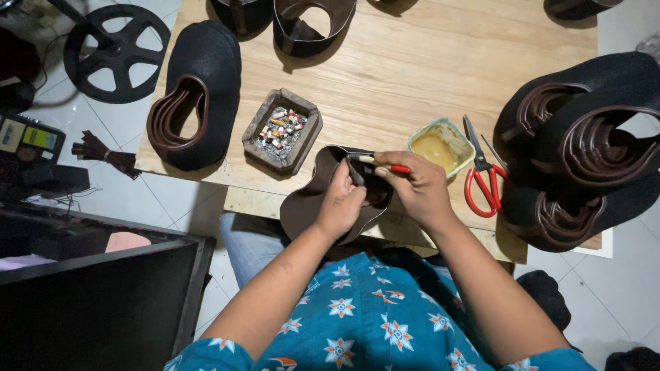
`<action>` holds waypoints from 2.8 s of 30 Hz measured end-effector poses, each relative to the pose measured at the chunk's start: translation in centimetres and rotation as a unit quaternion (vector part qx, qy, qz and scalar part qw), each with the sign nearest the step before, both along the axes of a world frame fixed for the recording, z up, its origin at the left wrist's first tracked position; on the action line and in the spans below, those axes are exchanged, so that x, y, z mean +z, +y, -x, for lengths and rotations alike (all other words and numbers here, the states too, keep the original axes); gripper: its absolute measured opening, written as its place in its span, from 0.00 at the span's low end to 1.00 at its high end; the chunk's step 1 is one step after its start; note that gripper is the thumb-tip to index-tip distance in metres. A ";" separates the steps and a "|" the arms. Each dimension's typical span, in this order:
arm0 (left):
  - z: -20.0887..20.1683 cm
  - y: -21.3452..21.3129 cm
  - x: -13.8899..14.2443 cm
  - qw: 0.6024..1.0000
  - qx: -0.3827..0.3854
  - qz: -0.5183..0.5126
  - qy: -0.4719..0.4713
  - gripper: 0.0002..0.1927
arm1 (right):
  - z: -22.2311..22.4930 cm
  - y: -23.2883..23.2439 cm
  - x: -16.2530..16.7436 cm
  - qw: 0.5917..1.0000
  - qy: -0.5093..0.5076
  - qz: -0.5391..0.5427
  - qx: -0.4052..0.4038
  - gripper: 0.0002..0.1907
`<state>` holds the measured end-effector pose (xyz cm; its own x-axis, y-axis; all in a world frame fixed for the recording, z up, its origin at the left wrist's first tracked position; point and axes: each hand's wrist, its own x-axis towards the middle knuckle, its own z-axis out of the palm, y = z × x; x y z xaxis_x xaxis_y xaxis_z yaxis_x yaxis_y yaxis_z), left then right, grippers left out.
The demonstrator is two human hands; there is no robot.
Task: The person applies adhesive with a brush to the inner edges of black shoe uppers and presses the edges together. They repeat this process on several uppers, placing each finished piece on the table.
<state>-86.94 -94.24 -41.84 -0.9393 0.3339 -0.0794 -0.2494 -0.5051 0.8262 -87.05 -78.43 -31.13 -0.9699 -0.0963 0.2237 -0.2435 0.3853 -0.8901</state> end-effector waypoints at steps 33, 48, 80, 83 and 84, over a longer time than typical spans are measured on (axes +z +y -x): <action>-1.2 3.8 8.6 0.730 -0.169 0.633 0.194 0.41 | -9.8 7.9 -1.9 0.995 -0.001 -0.070 -0.065 0.09; -0.1 11.5 12.6 0.656 -0.229 0.698 0.170 0.43 | -1.6 19.2 4.1 0.932 0.157 -0.306 -0.116 0.08; 11.8 13.3 7.7 0.660 -0.346 0.651 0.144 0.30 | 0.2 16.5 -1.8 0.985 0.086 -0.117 0.089 0.14; 12.4 13.2 8.2 0.635 -0.362 0.666 0.147 0.27 | 0.2 15.9 -1.1 0.976 0.081 -0.169 0.111 0.16; 12.5 13.2 8.3 0.623 -0.369 0.674 0.146 0.25 | 0.1 15.6 -1.0 0.969 0.089 -0.200 0.112 0.16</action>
<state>-99.48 -81.03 -33.55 -0.6090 0.4986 -0.6169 0.2574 0.8599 0.4409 -87.11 -62.78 -32.11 -0.8640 -0.4130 0.2881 -0.4973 0.6103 -0.6166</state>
